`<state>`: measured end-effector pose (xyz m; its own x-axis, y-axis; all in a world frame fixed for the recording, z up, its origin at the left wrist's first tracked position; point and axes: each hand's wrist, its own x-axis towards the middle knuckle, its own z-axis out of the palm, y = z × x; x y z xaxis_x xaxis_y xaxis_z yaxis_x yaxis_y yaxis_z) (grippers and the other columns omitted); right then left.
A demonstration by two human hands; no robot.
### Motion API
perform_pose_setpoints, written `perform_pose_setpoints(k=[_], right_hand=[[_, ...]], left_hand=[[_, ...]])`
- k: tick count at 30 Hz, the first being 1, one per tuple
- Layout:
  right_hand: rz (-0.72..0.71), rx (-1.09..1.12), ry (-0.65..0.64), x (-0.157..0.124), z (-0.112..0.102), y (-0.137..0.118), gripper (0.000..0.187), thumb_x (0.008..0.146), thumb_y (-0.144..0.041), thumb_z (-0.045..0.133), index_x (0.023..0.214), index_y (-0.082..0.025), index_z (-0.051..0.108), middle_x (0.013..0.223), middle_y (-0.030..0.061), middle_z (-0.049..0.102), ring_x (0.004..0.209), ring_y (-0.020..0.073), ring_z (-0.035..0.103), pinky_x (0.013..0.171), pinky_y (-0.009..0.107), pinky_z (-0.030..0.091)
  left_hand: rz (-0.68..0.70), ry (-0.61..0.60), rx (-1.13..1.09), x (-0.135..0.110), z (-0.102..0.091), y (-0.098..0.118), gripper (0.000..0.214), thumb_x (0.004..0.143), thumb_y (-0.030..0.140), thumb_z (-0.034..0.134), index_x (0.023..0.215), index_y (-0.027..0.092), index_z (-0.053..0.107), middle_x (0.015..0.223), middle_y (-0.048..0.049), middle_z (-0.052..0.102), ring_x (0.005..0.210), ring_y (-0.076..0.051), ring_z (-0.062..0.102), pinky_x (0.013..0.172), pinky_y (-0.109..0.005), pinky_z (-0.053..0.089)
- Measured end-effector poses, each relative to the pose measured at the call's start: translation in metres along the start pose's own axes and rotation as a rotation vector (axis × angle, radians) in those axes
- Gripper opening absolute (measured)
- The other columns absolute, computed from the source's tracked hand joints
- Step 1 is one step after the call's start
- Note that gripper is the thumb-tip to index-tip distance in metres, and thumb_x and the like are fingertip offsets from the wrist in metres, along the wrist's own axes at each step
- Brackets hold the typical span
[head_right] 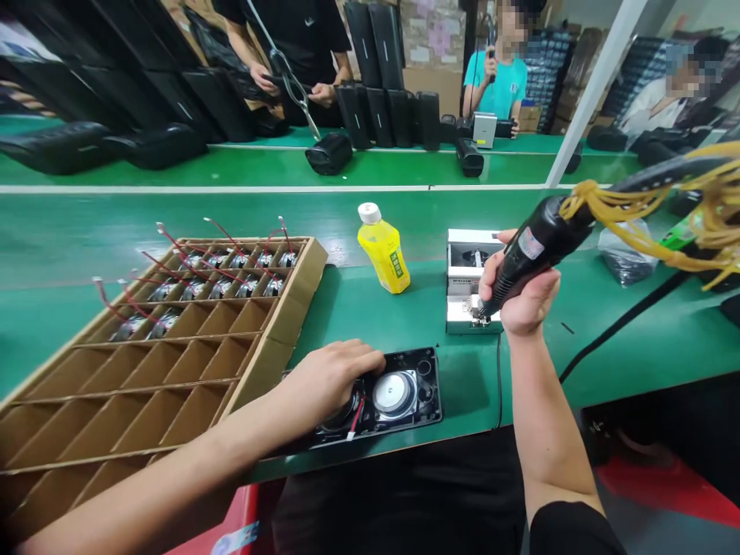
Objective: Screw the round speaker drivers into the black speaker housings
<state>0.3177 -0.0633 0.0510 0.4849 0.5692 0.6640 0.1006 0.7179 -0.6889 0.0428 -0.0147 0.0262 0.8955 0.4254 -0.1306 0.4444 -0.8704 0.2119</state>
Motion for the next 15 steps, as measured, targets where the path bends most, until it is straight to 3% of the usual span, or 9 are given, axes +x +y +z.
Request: perform_pose_setpoints(k=[5,9,12,15], right_hand=[[0.019,0.009,-0.003,-0.002,-0.003,0.003,0.079,0.085,-0.092,0.049,0.107,-0.018,0.062,0.059,-0.0024,0.045,0.039,0.0092,0.040,0.035,0.019,0.031],[0.034,0.015,0.023,-0.004,-0.006,0.000,0.086,0.085,-0.096,0.041,0.115,-0.019,0.064,0.056,-0.0027,0.043,0.035,0.0103,0.036,0.031,0.021,0.027],[0.060,0.008,0.042,-0.004,-0.002,-0.008,0.086,0.083,-0.096,0.046,0.115,-0.018,0.064,0.053,-0.0026,0.041,0.034,0.0107,0.034,0.029,0.021,0.025],[0.030,0.006,0.041,0.001,0.006,-0.024,0.080,0.080,-0.093,0.057,0.112,-0.020,0.066,0.052,-0.0031,0.042,0.033,0.0109,0.034,0.028,0.021,0.026]], left_hand=[[0.118,-0.047,-0.019,0.023,0.013,-0.002,0.029,0.086,-0.003,0.046,0.088,0.019,0.064,0.082,-0.0045,0.068,0.083,-0.021,0.063,0.080,-0.033,0.045],[0.142,-0.062,-0.056,0.028,0.019,0.000,0.032,0.092,-0.001,0.043,0.093,0.018,0.068,0.088,-0.0065,0.071,0.087,-0.022,0.064,0.084,-0.035,0.048],[0.165,-0.063,-0.105,0.021,0.013,0.000,0.035,0.100,0.005,0.041,0.109,0.020,0.071,0.121,-0.0106,0.072,0.112,-0.025,0.065,0.095,-0.038,0.051],[0.195,-0.039,-0.183,0.006,0.002,0.000,0.033,0.111,0.029,0.041,0.128,0.023,0.069,0.155,-0.0138,0.055,0.141,-0.032,0.051,0.110,-0.049,0.048]])
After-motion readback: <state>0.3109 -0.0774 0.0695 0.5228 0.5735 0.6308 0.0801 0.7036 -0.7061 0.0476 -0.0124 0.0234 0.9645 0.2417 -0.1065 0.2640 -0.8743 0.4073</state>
